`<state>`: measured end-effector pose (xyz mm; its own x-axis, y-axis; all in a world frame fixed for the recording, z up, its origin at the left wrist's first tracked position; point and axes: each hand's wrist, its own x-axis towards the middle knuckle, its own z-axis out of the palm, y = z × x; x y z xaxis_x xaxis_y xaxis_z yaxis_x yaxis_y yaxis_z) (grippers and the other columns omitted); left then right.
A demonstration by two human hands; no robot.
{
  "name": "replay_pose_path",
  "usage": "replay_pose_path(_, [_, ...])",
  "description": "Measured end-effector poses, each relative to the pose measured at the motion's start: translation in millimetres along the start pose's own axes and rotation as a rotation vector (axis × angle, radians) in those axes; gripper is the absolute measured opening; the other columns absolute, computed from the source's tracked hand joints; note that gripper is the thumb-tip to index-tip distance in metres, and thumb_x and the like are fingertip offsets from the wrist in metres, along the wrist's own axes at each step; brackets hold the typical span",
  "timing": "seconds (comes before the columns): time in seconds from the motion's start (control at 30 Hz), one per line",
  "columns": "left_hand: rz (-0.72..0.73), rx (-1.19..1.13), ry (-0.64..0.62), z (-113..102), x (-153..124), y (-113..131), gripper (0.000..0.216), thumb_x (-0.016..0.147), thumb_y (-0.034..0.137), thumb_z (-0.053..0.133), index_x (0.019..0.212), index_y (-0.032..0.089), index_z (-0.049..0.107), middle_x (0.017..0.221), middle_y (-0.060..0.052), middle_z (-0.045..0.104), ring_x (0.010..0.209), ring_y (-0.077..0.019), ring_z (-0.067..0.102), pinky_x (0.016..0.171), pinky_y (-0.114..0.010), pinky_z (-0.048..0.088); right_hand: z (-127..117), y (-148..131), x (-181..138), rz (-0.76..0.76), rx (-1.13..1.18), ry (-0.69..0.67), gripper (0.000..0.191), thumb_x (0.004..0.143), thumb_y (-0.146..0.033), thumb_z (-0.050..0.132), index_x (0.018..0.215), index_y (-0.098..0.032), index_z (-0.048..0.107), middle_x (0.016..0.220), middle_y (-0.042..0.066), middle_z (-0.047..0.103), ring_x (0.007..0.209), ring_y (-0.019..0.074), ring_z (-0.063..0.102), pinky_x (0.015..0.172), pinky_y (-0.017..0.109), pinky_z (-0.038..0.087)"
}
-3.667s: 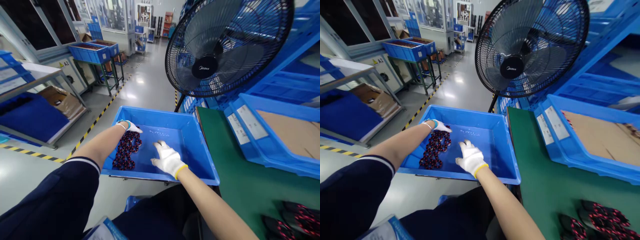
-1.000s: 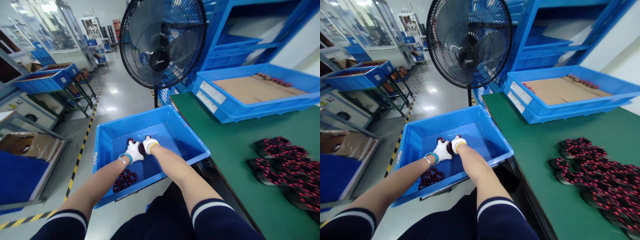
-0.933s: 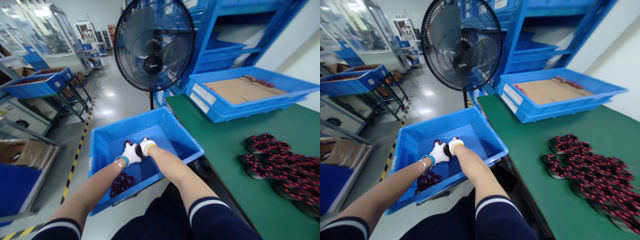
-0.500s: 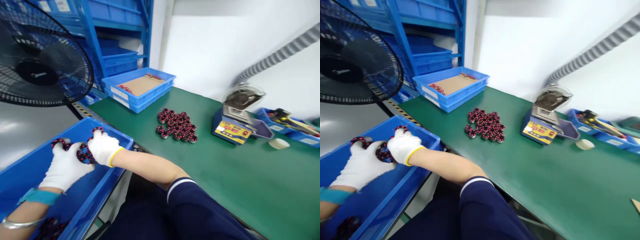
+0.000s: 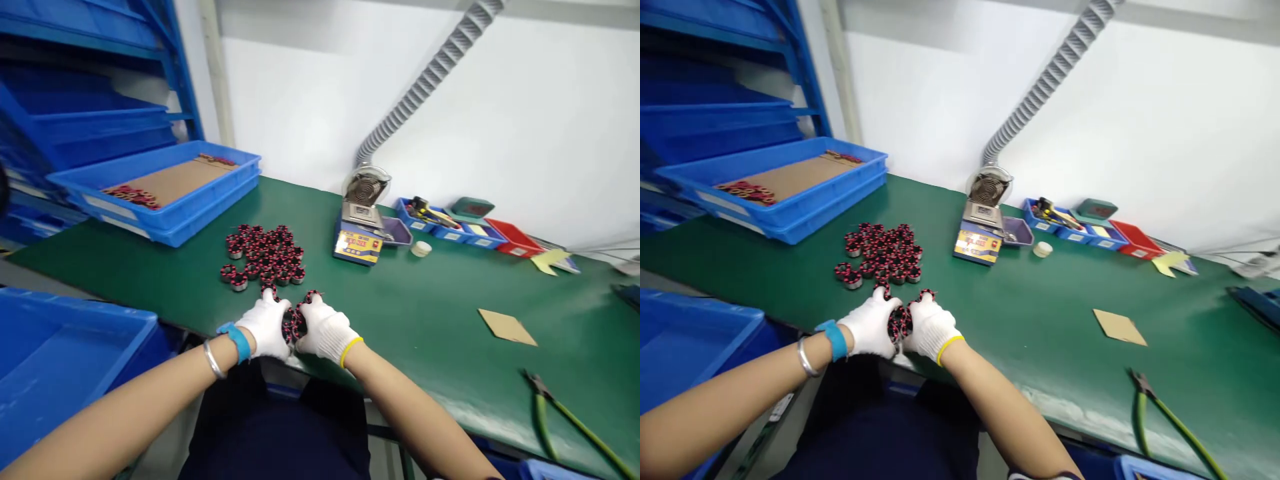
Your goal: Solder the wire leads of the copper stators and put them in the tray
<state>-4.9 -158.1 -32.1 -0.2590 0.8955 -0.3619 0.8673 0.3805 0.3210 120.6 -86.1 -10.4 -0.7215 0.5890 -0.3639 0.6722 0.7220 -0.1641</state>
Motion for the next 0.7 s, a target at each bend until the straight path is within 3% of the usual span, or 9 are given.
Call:
replay_pose_path(0.1, [0.051,0.086,-0.057,-10,10,0,0.093,0.038,0.048,0.079,0.124,0.024,0.052,0.129,-0.015,0.041,0.1,-0.0341,0.063,0.086,-0.041,0.053,-6,33,5,-0.112,0.073,-0.014,0.076,0.052,-0.052,0.078,0.12,-0.026,0.054,0.138,0.012,0.041,0.101,0.0306,0.062,0.081,0.045,0.053])
replay_pose_path(0.17, [0.033,0.136,-0.055,-23,7,-2,0.111,0.034,0.054,0.081,0.135,0.026,0.044,0.137,-0.015,0.039,0.109,-0.0358,0.059,0.093,-0.042,0.05,-14,64,5,-0.184,0.134,0.071,0.086,0.052,-0.059,0.076,0.128,-0.032,0.047,0.147,0.007,0.033,0.109,0.0312,0.058,0.083,0.045,0.052])
replay_pose_path(0.23, [-0.022,0.177,0.05,-34,3,2,0.113,0.038,0.061,0.078,0.139,0.027,0.039,0.145,-0.012,0.037,0.12,-0.0363,0.052,0.098,-0.042,0.046,-21,98,8,-0.158,0.194,0.176,0.073,0.066,-0.06,0.067,0.132,-0.037,0.043,0.149,0.002,0.033,0.112,0.0292,0.057,0.082,0.044,0.052])
replay_pose_path(0.3, [-0.055,0.184,0.229,-40,5,14,0.096,0.054,0.067,0.068,0.137,0.027,0.041,0.145,-0.006,0.04,0.127,-0.0319,0.047,0.103,-0.039,0.042,-21,129,16,-0.071,0.22,0.225,0.058,0.078,-0.051,0.058,0.132,-0.037,0.043,0.145,0.001,0.039,0.11,0.0269,0.058,0.08,0.041,0.052])
replay_pose_path(0.37, [-0.026,0.186,0.334,-37,18,29,0.072,0.072,0.063,0.056,0.134,0.027,0.046,0.142,-0.003,0.046,0.127,-0.0268,0.046,0.107,-0.036,0.039,-14,145,28,-0.083,0.224,0.222,0.053,0.082,-0.042,0.055,0.133,-0.033,0.044,0.141,0.002,0.044,0.111,0.0255,0.057,0.081,0.039,0.051])
replay_pose_path(0.53, [0.007,0.256,0.218,-19,64,54,0.045,0.084,0.041,0.048,0.126,0.025,0.056,0.129,-0.005,0.057,0.119,-0.0259,0.051,0.103,-0.038,0.04,16,132,60,-0.378,0.146,0.265,0.049,0.087,-0.031,0.048,0.135,-0.023,0.043,0.136,0.007,0.048,0.117,0.0222,0.05,0.093,0.034,0.045])
replay_pose_path(0.7, [-0.044,0.293,0.238,-16,81,56,0.038,0.081,0.046,0.051,0.11,0.027,0.067,0.122,-0.004,0.059,0.111,-0.0259,0.054,0.096,-0.037,0.044,22,113,69,-0.412,0.015,0.26,0.04,0.093,-0.032,0.034,0.128,-0.022,0.05,0.127,0.01,0.055,0.105,0.0247,0.054,0.082,0.036,0.048])
